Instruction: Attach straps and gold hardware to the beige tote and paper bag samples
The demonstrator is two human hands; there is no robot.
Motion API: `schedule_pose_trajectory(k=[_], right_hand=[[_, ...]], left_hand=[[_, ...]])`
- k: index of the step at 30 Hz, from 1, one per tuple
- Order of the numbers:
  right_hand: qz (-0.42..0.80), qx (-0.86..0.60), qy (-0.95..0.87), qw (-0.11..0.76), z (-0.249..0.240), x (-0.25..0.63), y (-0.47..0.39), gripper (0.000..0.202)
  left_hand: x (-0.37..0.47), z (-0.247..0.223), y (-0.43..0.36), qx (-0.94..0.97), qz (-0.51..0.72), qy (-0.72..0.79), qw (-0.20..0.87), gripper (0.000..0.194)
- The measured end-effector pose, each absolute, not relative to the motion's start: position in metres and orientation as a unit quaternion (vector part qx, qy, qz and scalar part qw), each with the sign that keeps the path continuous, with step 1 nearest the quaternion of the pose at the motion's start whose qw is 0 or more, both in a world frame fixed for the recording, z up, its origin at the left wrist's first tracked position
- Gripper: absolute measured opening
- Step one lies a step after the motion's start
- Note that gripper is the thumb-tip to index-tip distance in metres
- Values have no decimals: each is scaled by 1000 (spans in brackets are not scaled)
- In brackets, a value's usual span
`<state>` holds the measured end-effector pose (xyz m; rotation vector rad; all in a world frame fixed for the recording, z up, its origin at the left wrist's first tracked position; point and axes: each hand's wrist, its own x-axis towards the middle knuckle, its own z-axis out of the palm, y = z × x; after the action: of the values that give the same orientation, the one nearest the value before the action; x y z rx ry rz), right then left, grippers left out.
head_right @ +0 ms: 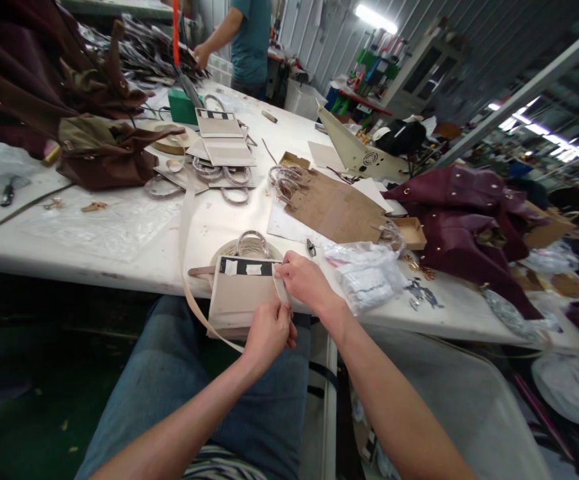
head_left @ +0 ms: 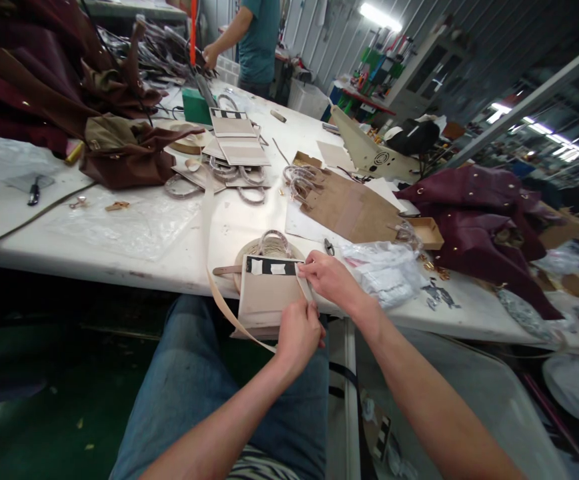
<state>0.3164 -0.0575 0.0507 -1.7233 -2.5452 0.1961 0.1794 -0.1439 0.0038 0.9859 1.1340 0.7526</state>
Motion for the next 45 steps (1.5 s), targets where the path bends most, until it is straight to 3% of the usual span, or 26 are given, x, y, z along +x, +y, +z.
schedule_pose_trajectory(k=[5,8,14,18,20,23,26,30,34,40,45], right_hand=[[21,-610,-792,-27,57,298,-67,39],[45,-618,-785,2,56,301,-66,39],[239,-613,-720,220,33,325,-50,19],[373,-656,-558,345,10,320,-37,40],[381,-654,-524,390,4,317,-35,45],[297,-675,-509,445,3,317,-44,50],[218,-708,-512,434,7,318,-67,52],[219,-752,-531,323,14,311,-86,54],[225,-769,-527,285,20,303,-79,46],[238,-706,-538,395,18,297,-76,51],[366,-639,-433,520,51,296,-88,57]], left_hand=[[179,24,-168,484,312,489,654,40],[185,45,-199,551,280,415,668,39],[123,30,-200,563,319,489,585,43],[28,12,-182,533,355,566,519,50],[-13,15,-174,510,373,612,476,52],[-57,26,-160,494,385,669,399,50],[-87,28,-141,510,387,696,326,47],[-114,18,-107,598,292,732,144,43],[-128,10,-71,742,188,643,36,42],[-136,8,-35,789,153,593,42,46],[-144,4,-16,763,143,627,63,39]])
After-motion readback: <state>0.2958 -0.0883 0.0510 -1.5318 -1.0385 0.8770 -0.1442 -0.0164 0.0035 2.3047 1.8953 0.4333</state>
